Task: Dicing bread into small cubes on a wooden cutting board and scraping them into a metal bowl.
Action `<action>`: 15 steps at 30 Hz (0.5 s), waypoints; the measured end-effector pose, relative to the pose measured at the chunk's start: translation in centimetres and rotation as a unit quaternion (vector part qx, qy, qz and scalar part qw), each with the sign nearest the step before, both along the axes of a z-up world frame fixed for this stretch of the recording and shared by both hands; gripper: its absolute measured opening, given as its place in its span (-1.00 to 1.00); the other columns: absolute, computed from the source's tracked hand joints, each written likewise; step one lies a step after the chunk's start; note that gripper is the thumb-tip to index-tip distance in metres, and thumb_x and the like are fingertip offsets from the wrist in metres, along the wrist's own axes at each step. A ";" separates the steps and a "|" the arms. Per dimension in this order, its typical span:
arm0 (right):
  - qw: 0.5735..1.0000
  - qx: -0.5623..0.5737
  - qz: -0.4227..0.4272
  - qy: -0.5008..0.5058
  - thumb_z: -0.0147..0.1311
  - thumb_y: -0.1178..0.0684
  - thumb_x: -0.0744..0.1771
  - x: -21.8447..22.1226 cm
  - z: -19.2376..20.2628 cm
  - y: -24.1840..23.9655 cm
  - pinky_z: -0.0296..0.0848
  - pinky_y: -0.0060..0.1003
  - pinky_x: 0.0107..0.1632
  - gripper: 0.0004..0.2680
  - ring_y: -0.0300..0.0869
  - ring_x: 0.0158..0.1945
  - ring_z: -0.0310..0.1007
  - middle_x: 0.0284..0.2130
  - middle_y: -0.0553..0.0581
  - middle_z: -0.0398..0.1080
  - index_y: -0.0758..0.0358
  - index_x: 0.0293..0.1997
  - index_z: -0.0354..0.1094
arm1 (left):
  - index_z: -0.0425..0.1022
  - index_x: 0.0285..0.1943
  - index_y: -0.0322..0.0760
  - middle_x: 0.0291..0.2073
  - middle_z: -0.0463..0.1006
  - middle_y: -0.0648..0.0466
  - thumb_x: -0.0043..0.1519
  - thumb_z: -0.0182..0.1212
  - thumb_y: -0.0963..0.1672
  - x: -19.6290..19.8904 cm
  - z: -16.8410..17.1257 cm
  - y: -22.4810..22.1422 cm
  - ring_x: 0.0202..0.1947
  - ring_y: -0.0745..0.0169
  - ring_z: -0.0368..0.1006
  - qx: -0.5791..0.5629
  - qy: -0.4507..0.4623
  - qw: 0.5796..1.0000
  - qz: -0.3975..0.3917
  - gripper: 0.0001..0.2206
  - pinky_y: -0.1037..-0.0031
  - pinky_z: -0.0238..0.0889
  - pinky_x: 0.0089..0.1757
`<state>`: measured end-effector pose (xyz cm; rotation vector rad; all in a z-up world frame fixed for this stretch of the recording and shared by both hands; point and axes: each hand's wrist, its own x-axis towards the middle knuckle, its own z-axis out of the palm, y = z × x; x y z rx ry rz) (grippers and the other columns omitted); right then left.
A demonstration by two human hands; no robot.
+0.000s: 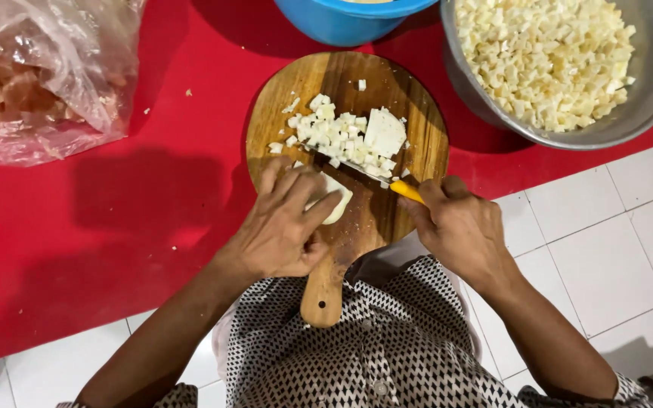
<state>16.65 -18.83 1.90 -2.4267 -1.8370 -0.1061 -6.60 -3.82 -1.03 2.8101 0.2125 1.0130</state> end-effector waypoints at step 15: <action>0.988 0.099 0.010 -0.117 0.11 -0.29 0.38 2.1 2.1 -4.6 0.42 -0.09 -0.48 -0.72 0.02 -0.38 0.50 -0.40 0.07 0.30 0.10 -0.09 0.41 | 0.36 0.43 -0.07 0.19 0.34 -0.08 0.38 -0.17 0.08 4.7 0.4 3.7 0.27 -0.13 0.14 -0.028 0.102 0.985 0.136 -0.51 -0.25 -0.32 0.23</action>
